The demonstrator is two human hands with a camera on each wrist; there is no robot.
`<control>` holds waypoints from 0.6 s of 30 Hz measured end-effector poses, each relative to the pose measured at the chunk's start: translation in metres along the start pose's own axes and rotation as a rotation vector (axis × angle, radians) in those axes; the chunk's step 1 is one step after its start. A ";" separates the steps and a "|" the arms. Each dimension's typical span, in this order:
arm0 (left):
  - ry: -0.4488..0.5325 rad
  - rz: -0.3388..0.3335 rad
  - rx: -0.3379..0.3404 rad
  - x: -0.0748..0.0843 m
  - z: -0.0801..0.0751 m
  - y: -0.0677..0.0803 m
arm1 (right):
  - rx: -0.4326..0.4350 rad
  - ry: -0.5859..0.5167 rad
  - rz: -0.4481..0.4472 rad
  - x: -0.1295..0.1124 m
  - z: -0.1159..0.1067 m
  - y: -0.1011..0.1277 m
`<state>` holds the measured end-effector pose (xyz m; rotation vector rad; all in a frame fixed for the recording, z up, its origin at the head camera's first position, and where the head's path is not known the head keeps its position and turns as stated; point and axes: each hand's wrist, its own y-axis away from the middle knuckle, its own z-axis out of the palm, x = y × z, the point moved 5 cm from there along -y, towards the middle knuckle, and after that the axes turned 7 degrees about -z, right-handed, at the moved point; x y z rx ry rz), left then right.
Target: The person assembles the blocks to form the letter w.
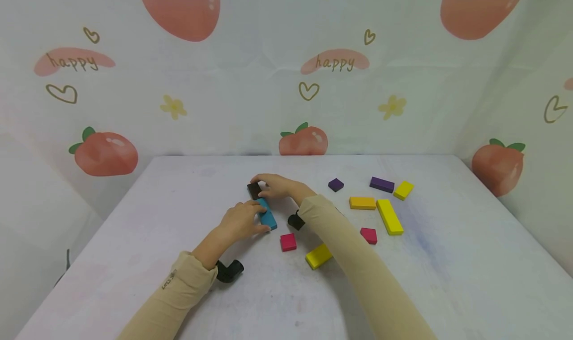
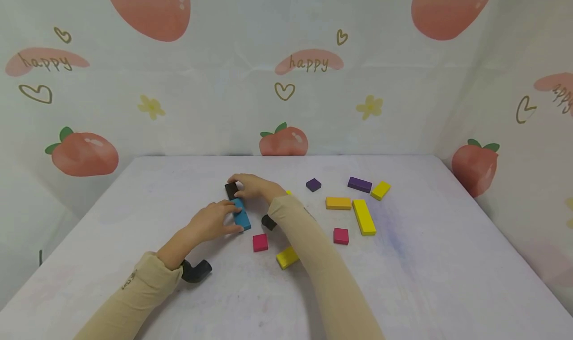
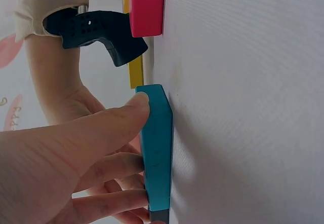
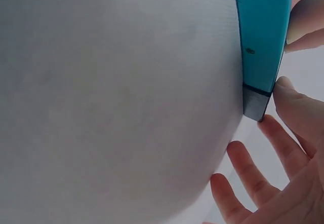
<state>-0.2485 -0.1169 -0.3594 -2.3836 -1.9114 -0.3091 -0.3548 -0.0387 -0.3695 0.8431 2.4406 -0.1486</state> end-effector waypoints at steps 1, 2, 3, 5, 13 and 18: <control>-0.001 0.000 0.000 0.000 0.000 0.000 | 0.001 -0.001 0.001 0.000 0.000 0.000; -0.001 -0.001 0.000 0.000 0.000 0.000 | 0.001 -0.001 0.002 -0.001 0.000 0.001; 0.001 -0.003 -0.001 0.000 0.000 0.000 | 0.001 0.000 0.003 -0.001 0.000 0.001; 0.008 -0.010 -0.005 -0.001 0.000 0.001 | 0.001 0.005 0.002 -0.002 0.000 0.001; 0.022 -0.031 -0.060 -0.005 0.001 -0.003 | -0.006 0.011 0.009 -0.002 0.000 0.002; 0.014 -0.030 -0.075 -0.006 0.002 -0.004 | 0.025 -0.003 0.014 0.000 -0.003 0.004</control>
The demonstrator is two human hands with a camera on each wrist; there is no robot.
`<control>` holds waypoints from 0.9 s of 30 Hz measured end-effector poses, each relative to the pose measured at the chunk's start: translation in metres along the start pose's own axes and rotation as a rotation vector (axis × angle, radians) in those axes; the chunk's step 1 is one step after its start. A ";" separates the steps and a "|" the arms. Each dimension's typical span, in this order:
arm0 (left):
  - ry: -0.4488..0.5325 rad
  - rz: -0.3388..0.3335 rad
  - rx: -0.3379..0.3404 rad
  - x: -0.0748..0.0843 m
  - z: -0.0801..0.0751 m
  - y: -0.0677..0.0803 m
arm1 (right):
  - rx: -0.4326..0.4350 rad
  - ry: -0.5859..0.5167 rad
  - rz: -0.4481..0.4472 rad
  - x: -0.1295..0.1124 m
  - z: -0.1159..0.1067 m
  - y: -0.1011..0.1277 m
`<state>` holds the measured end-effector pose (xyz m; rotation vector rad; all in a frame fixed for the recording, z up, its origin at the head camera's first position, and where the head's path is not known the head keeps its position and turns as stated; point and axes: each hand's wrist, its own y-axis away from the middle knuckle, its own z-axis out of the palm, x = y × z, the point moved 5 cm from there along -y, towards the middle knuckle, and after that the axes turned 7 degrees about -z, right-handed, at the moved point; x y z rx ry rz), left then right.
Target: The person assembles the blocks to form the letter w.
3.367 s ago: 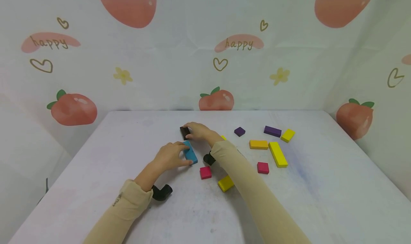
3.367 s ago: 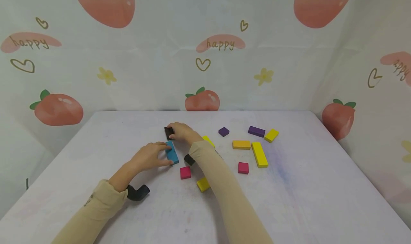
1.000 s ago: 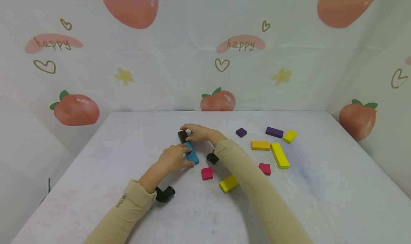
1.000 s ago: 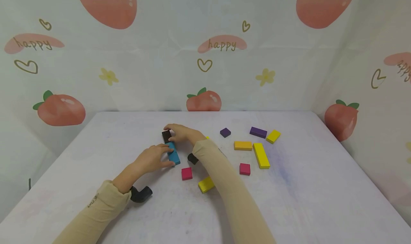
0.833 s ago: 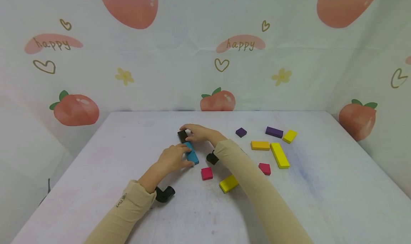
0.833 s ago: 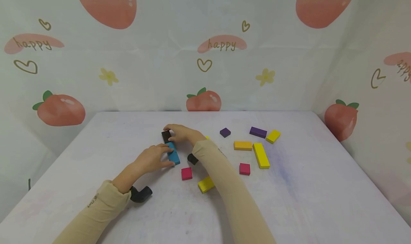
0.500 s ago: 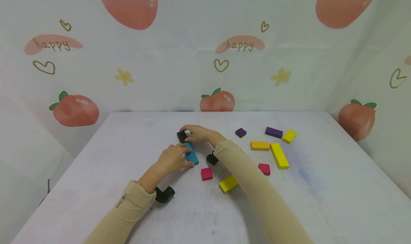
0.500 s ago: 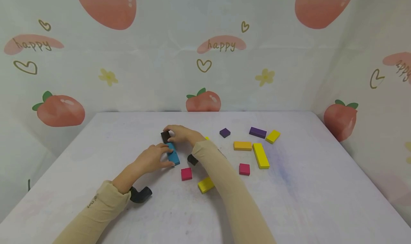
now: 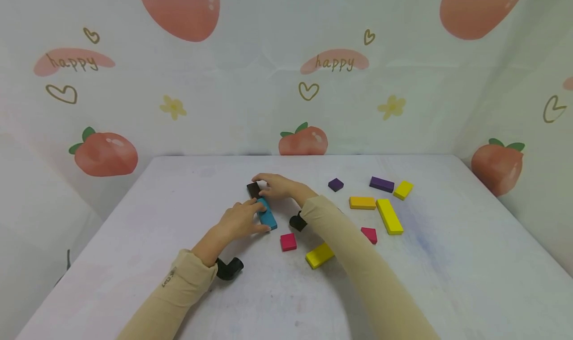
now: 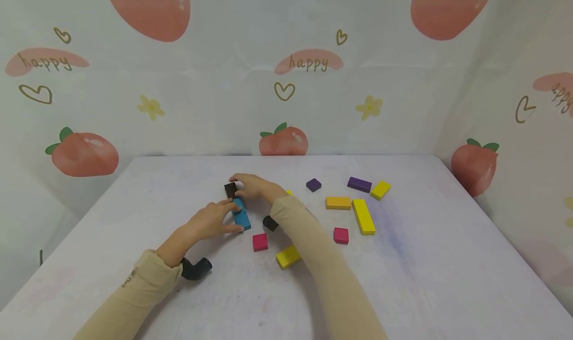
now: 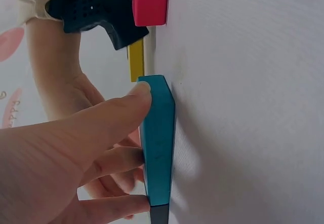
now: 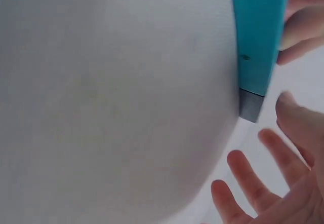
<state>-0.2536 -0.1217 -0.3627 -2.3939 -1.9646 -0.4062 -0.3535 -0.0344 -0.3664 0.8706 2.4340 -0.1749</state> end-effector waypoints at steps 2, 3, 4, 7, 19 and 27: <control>-0.005 0.003 0.003 0.000 -0.001 0.000 | 0.027 0.001 0.000 0.000 -0.004 0.004; -0.007 0.003 0.005 0.001 -0.001 0.000 | 0.044 -0.001 -0.002 0.000 -0.007 0.006; -0.007 0.002 0.007 0.001 -0.001 0.000 | 0.058 -0.001 -0.006 -0.001 -0.010 0.009; -0.009 0.000 0.006 0.002 -0.003 0.001 | 0.084 0.010 -0.034 -0.003 -0.018 0.018; -0.009 -0.010 -0.011 0.002 -0.002 0.000 | 0.116 -0.012 -0.098 -0.011 -0.026 0.060; -0.022 -0.010 -0.015 0.002 -0.001 0.000 | 0.066 -0.059 -0.097 -0.019 -0.012 0.093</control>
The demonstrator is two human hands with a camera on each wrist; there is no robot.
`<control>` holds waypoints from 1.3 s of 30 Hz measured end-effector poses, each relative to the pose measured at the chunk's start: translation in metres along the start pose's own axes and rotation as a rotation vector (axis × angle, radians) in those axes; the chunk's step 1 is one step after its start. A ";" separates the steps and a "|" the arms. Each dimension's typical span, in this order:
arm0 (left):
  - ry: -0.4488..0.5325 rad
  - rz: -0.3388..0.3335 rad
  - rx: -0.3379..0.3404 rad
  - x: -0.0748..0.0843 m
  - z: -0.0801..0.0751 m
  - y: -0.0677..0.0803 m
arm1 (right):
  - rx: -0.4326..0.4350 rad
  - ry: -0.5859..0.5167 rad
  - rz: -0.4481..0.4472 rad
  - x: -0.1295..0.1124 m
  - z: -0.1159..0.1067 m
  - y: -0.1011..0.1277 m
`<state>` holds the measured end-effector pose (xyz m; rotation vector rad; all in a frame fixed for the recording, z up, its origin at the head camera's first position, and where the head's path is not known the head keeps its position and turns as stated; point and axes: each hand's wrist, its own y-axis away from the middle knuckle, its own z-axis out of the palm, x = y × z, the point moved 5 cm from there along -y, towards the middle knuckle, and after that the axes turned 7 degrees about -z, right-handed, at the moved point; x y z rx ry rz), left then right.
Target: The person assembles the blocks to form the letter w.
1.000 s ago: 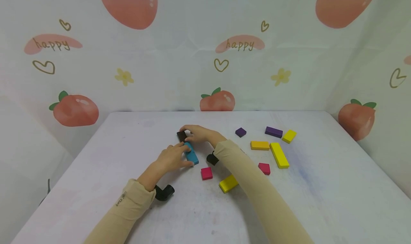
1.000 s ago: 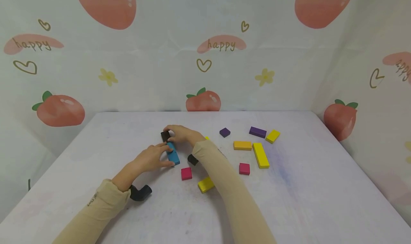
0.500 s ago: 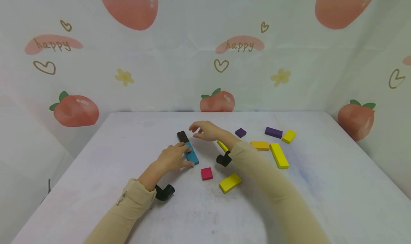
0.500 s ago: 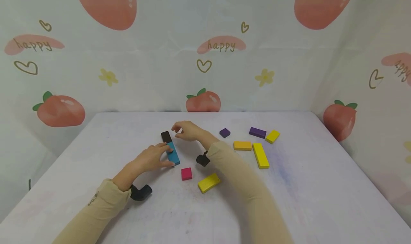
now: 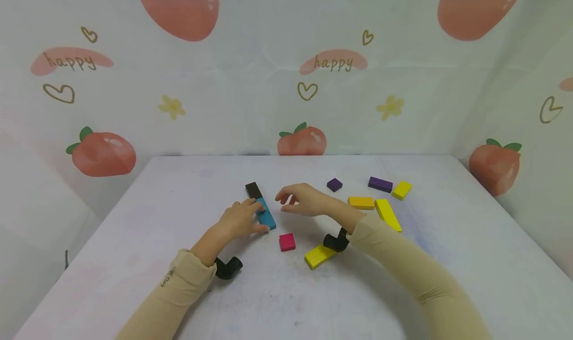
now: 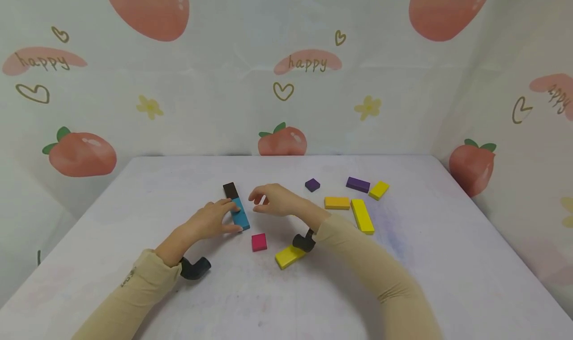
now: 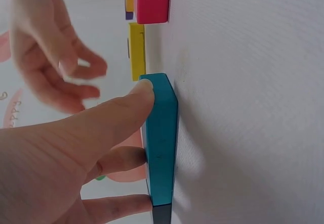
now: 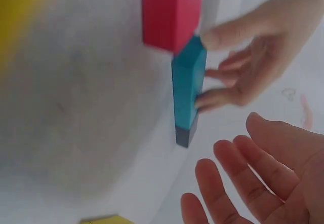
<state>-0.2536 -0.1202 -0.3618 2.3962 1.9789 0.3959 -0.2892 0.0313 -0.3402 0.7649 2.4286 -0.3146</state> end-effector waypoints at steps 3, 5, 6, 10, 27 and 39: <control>-0.006 0.002 0.006 -0.001 0.001 0.000 | -0.016 -0.019 0.006 -0.004 0.005 0.011; -0.005 0.002 0.010 -0.001 0.001 -0.001 | -0.023 -0.037 0.016 -0.006 0.008 0.016; -0.003 0.003 0.012 -0.001 0.001 -0.001 | -0.026 -0.044 0.022 -0.007 0.010 0.019; 0.001 0.003 0.014 0.000 0.001 0.000 | -0.046 -0.069 0.057 -0.009 0.017 0.026; 0.010 0.002 0.005 -0.001 0.002 -0.001 | -0.084 -0.078 0.193 -0.006 0.037 0.041; 0.007 0.006 0.010 0.000 0.001 0.001 | -0.074 -0.056 0.196 -0.005 0.041 0.042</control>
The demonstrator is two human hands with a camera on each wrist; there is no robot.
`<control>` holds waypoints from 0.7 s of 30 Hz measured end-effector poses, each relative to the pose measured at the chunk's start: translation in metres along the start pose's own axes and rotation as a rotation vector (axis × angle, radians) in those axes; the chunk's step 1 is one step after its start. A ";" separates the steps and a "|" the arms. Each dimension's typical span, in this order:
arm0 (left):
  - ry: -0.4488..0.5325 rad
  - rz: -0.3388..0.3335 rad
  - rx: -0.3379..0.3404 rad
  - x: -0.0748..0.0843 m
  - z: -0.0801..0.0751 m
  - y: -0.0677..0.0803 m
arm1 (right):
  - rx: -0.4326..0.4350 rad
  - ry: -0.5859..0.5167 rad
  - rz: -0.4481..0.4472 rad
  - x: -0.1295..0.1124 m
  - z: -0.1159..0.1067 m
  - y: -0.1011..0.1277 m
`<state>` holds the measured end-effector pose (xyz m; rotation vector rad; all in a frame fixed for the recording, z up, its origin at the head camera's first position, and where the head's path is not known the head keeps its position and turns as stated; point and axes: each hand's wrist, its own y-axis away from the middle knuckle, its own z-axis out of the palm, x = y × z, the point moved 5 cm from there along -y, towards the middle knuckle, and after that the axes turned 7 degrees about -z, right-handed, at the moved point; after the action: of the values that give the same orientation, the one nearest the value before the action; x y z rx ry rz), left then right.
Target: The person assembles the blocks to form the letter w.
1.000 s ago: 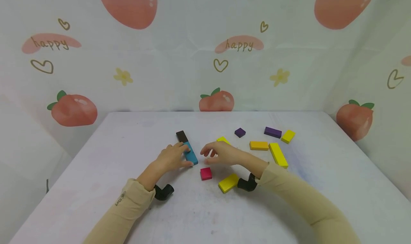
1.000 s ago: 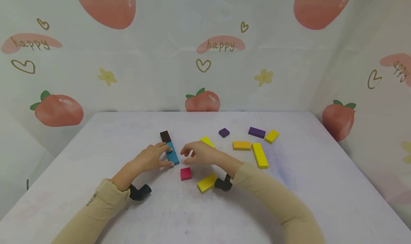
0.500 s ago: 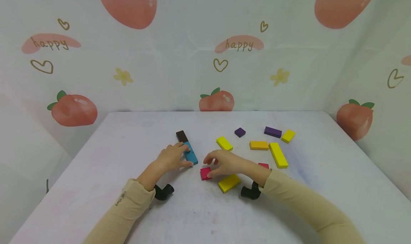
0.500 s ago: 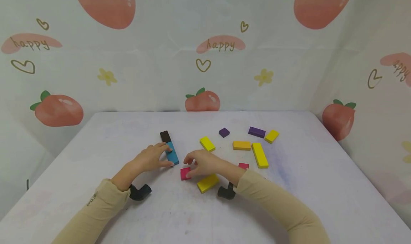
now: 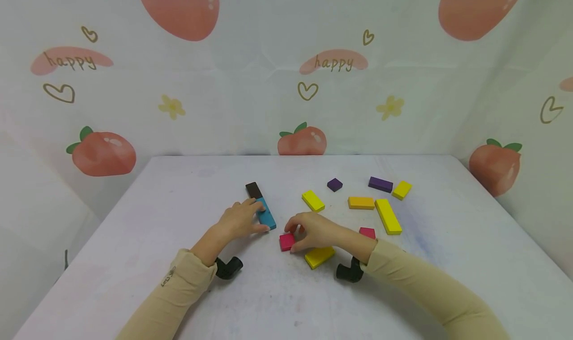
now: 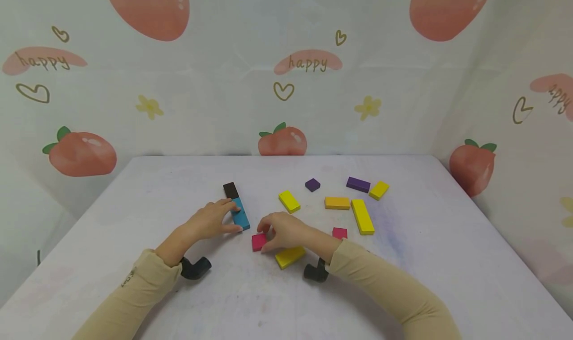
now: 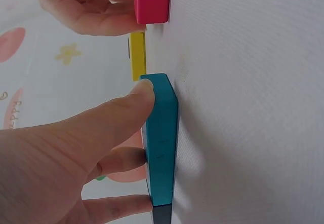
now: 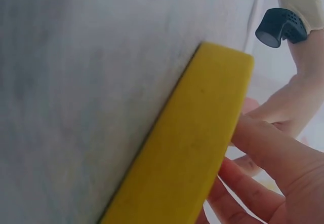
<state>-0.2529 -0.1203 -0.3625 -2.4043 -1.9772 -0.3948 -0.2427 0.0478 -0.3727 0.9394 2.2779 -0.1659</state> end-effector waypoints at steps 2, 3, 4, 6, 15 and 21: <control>0.000 0.002 0.001 0.000 0.000 0.000 | -0.002 0.004 -0.001 0.000 0.000 0.000; 0.000 0.003 0.002 0.000 0.000 0.000 | -0.003 0.004 0.001 0.000 0.000 0.000; 0.000 0.003 0.002 0.000 0.000 0.001 | -0.004 0.003 0.003 -0.001 0.000 0.000; 0.001 0.004 0.002 0.000 0.000 0.001 | -0.005 0.001 0.010 -0.001 0.001 0.000; -0.002 0.013 0.007 -0.001 0.001 -0.001 | 0.004 -0.007 0.021 0.001 -0.001 -0.001; -0.006 0.016 0.009 -0.002 0.002 -0.002 | 0.028 -0.008 0.041 0.002 -0.005 -0.003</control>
<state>-0.2545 -0.1216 -0.3646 -2.4168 -1.9570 -0.3791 -0.2486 0.0483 -0.3704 0.9976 2.2520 -0.1835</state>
